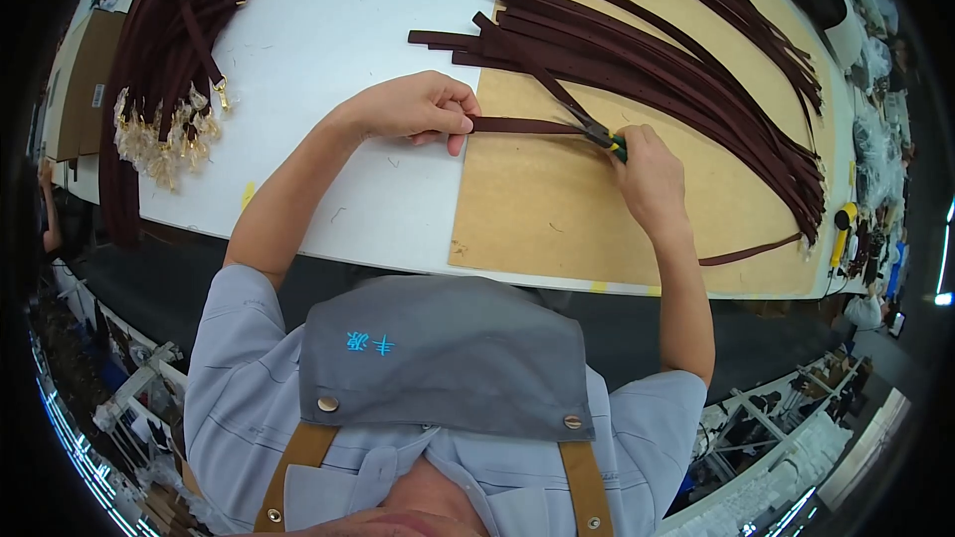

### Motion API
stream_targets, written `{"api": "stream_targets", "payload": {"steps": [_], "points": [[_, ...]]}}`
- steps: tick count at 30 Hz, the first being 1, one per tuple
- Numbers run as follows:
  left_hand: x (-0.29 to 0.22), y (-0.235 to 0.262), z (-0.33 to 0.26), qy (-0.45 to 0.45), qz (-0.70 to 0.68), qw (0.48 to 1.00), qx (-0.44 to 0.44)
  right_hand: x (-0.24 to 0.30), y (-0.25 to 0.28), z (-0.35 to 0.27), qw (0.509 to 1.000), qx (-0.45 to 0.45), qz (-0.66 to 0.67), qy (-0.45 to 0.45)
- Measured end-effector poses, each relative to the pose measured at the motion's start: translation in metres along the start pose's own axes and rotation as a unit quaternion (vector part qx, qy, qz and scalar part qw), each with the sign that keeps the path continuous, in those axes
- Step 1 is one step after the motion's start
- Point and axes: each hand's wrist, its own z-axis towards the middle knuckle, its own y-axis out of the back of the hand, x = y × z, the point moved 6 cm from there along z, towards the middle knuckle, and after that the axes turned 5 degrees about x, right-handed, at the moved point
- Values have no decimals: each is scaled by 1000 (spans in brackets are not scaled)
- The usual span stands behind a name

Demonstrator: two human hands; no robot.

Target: Assembling leather straps by attaching buckles and hardware using pliers.

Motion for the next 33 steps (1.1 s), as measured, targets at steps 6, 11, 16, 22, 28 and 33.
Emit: {"api": "stream_targets", "payload": {"steps": [6,11,16,22,28,33], "points": [[-5,-4,0,-5,-69,997,38,3,27,-16,956,7,293,-12],[3,-10,7,-1,-104,993,58,46,24,-9,989,-58,0,137],[-1,-10,8,-17,-116,990,75,55,6,6,960,-56,-226,159],[1,-10,5,-10,-128,989,71,69,11,13,939,-59,-293,167],[3,-9,10,-25,-144,986,82,75,7,15,943,-72,-269,181],[3,-23,15,-23,-175,978,108,73,9,11,926,-62,-310,207]]}}
